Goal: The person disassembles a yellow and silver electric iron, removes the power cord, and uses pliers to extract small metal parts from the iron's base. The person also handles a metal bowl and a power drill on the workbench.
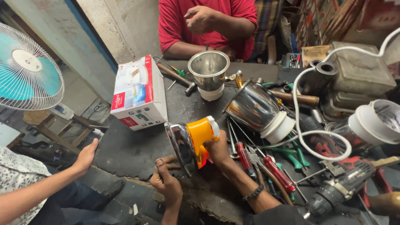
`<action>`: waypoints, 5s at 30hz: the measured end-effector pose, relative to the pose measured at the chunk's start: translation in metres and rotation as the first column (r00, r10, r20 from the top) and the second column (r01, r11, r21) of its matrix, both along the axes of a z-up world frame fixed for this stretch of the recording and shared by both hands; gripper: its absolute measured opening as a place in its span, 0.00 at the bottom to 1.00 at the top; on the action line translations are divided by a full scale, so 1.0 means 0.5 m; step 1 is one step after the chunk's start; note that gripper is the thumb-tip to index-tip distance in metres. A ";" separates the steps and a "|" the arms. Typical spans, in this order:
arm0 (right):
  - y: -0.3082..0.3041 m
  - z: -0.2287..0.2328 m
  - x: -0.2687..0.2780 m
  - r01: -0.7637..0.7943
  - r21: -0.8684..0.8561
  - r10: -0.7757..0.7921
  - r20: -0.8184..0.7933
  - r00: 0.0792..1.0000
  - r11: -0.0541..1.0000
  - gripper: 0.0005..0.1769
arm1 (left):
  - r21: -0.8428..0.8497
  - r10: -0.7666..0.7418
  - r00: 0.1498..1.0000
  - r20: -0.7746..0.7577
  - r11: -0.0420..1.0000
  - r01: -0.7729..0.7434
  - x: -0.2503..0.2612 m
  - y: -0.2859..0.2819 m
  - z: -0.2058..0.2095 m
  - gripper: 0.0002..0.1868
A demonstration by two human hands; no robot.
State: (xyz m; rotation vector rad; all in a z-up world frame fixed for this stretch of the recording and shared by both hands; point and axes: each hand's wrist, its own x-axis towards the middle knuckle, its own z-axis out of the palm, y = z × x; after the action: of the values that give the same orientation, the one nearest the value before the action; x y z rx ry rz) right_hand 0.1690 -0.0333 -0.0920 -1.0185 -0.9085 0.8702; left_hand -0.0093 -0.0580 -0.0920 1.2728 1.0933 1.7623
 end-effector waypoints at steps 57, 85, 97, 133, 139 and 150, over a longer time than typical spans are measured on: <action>-0.016 0.036 -0.003 -0.072 0.067 0.074 -0.042 0.996 0.995 0.08 | 0.112 -0.574 0.805 -0.151 0.799 0.591 0.028 0.011 0.180 0.66; 0.017 -0.029 0.001 -0.004 0.007 0.004 0.053 0.999 1.000 0.08 | 0.445 -0.016 0.989 -0.149 0.892 0.082 0.013 -0.046 0.241 0.42; -0.001 0.011 0.003 -0.027 0.015 0.027 -0.021 0.999 1.000 0.09 | -0.069 -0.169 0.856 -0.489 0.985 0.155 0.071 -0.196 0.035 0.45; -0.003 -0.016 0.006 -0.043 0.077 0.041 0.039 0.998 0.996 0.05 | 0.122 0.072 0.981 -0.180 0.991 -0.050 0.025 -0.010 0.003 0.19; 0.003 -0.004 0.004 -0.052 0.167 0.045 0.047 0.998 0.985 0.08 | 0.252 0.017 0.970 -0.244 0.967 0.046 0.028 -0.018 0.002 0.20; 0.008 -0.020 0.001 -0.037 0.149 0.025 0.081 0.996 0.988 0.05 | 0.306 0.047 0.968 -0.245 0.951 0.031 0.035 -0.008 0.009 0.21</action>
State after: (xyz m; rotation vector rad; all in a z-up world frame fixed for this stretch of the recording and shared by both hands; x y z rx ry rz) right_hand 0.1697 -0.0294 -0.1022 -0.9152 -1.0433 0.7795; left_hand 0.0081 -0.0620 -0.0873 1.7214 0.9819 1.8679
